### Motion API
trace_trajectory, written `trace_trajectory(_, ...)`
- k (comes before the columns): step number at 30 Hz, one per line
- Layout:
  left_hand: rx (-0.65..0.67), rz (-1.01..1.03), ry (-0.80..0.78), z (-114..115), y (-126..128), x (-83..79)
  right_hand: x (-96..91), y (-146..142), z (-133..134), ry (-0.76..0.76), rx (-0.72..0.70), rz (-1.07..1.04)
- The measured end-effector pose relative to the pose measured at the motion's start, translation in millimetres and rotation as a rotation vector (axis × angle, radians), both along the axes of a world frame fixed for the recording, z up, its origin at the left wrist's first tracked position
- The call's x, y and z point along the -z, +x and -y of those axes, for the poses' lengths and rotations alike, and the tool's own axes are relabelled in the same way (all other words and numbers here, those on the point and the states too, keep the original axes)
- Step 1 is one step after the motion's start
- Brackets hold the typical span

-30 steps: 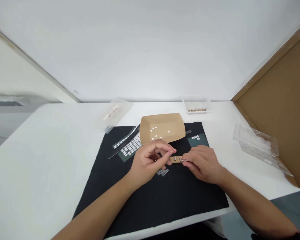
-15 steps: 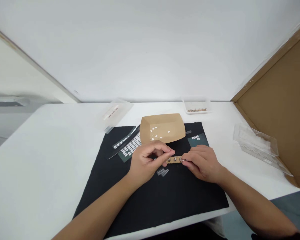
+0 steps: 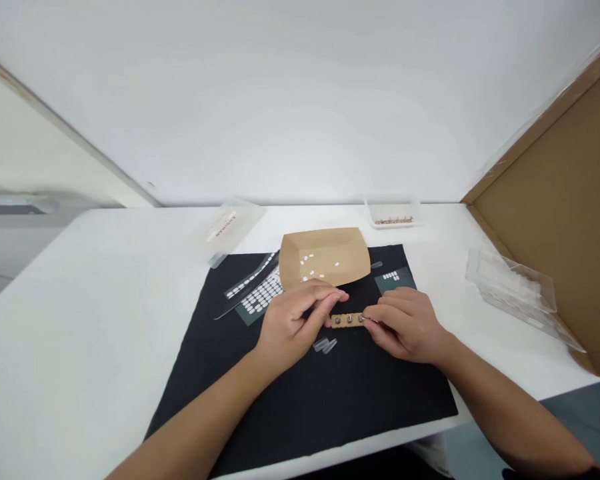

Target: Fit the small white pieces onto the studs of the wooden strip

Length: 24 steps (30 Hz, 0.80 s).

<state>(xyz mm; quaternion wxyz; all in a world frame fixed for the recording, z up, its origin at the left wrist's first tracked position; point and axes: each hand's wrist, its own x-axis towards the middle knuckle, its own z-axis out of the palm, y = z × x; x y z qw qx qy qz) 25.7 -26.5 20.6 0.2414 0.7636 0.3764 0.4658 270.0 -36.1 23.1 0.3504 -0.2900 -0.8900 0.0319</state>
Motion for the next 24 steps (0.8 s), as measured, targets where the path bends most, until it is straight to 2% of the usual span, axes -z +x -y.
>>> trace_trajectory(6,-0.174,-0.035,0.100,-4,-7,2.2,2.5,0,0,0.019,0.018,-0.020)
trace_trajectory(10,-0.247,-0.033,0.255,-11,-13,2.1,4.6,0,0,0.036,0.020,-0.052)
trace_trajectory(15,-0.269,-0.236,0.451,-17,-22,6.4,4.6,0,0,0.041,0.027,-0.062)
trace_trajectory(24,-0.443,-0.347,0.455,-18,-27,8.4,5.6,1,0,0.031,0.023,-0.047)
